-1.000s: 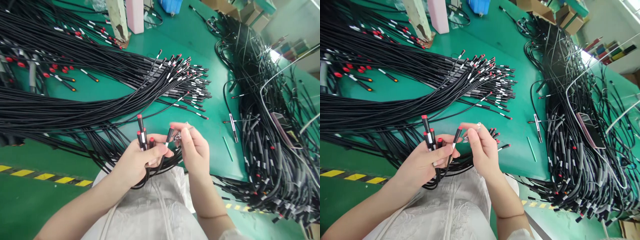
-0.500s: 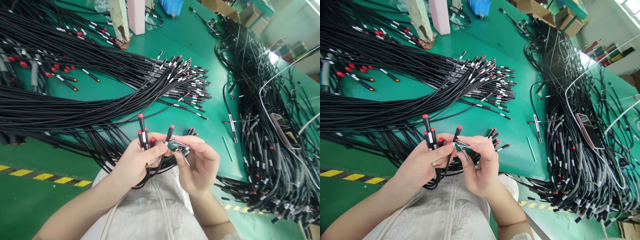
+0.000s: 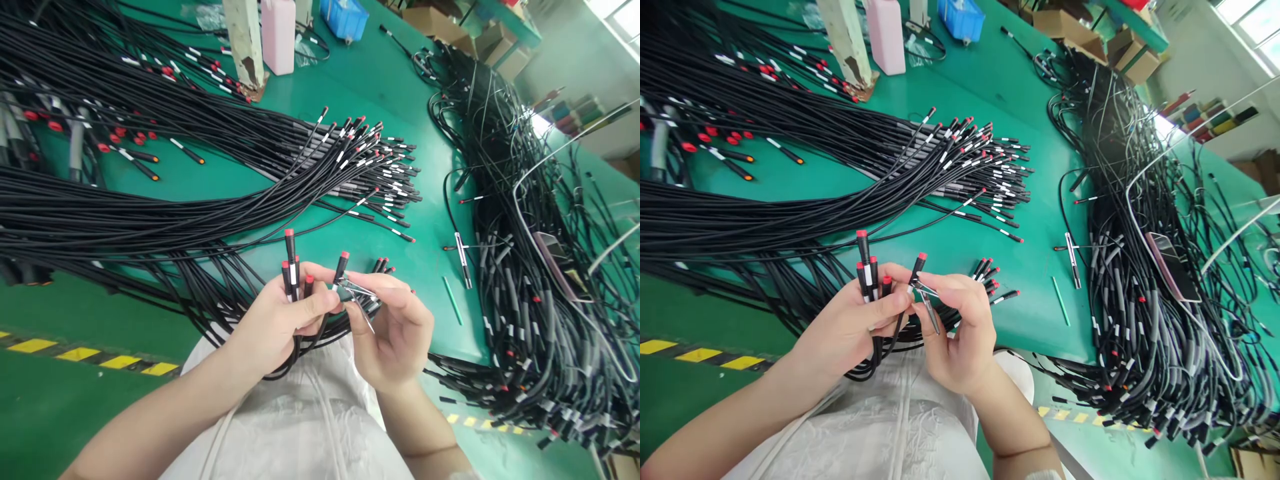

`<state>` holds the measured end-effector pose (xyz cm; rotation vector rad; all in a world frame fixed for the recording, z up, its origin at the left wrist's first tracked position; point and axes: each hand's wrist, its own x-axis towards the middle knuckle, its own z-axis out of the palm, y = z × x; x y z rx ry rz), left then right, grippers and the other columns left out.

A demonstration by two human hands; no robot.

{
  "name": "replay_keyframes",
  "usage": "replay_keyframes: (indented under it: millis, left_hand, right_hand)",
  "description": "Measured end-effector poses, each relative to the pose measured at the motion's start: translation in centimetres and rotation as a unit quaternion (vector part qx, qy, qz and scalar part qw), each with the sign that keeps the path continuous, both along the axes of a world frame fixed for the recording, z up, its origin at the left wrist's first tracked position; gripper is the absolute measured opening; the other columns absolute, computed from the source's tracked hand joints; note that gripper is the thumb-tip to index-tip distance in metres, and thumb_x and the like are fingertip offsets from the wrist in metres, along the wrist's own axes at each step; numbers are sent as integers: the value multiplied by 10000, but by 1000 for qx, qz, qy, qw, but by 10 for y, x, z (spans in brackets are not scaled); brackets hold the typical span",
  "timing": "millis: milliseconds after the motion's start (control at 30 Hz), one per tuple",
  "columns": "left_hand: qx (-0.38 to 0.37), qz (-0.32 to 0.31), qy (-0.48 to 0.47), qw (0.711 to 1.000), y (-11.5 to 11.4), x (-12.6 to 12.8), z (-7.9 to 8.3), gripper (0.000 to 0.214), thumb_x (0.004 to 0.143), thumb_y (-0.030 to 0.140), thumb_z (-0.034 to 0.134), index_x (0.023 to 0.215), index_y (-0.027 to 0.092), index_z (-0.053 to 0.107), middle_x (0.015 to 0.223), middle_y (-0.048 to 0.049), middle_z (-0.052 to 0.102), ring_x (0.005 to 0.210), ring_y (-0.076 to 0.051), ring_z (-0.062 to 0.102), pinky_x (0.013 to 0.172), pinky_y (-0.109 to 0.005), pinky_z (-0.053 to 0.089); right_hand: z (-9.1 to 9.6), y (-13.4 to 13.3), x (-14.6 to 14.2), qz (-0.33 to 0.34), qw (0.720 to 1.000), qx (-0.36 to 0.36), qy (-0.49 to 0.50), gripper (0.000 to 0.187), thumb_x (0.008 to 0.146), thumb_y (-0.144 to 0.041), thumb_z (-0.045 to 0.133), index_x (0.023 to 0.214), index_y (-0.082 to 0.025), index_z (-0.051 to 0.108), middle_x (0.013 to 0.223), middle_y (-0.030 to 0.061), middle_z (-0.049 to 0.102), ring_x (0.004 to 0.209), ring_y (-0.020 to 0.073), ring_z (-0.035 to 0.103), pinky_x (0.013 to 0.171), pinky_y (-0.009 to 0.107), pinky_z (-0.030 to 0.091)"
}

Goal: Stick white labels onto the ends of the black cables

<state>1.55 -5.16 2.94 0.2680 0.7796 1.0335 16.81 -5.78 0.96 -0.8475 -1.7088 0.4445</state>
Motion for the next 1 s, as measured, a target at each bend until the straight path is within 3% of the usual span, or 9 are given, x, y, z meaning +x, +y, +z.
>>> replay_keyframes:
  millis: [167, 333, 533, 1000]
  left_hand:
    - [-1, -6, 6, 1000, -1, -1, -2, 230, 665, 250, 934, 757, 174, 737, 514, 59, 543, 407, -20, 331, 388, -131, 250]
    - [-7, -18, 5, 1000, 0, -1, -3, 199, 673, 249, 926, 776, 172, 774, 569, 7, 645, 431, -33, 379, 396, -139, 239]
    - [-4, -38, -12, 999, 1, -4, 4, 130, 747, 253, 874, 825, 158, 831, 602, -22, 670, 443, -22, 377, 411, -141, 223]
    - [-8, -47, -12, 999, -1, -3, 5, 156, 730, 278, 878, 714, 140, 805, 597, -18, 645, 441, -12, 307, 425, -157, 196]
  right_hand:
    - [2, 0, -1, -9, 1000, 3, -21, 440, 869, 12, 638, 1240, -199, 530, 1121, 121, 750, 1000, 234, 700, 840, 438, 589]
    - [2, 0, 1, -9, 1000, -25, 0, 346, 903, -5, 609, 1171, -216, 552, 1053, 87, 765, 953, 220, 713, 780, 410, 605]
    - [-1, 2, -2, -4, 995, -17, 97, 401, 907, -40, 627, 1252, -220, 528, 1115, 103, 730, 1045, 235, 718, 835, 453, 635]
    - [-5, 2, -1, 32, 997, -22, 62, 427, 901, -28, 619, 1274, -211, 518, 1122, 110, 721, 1061, 222, 708, 854, 430, 633]
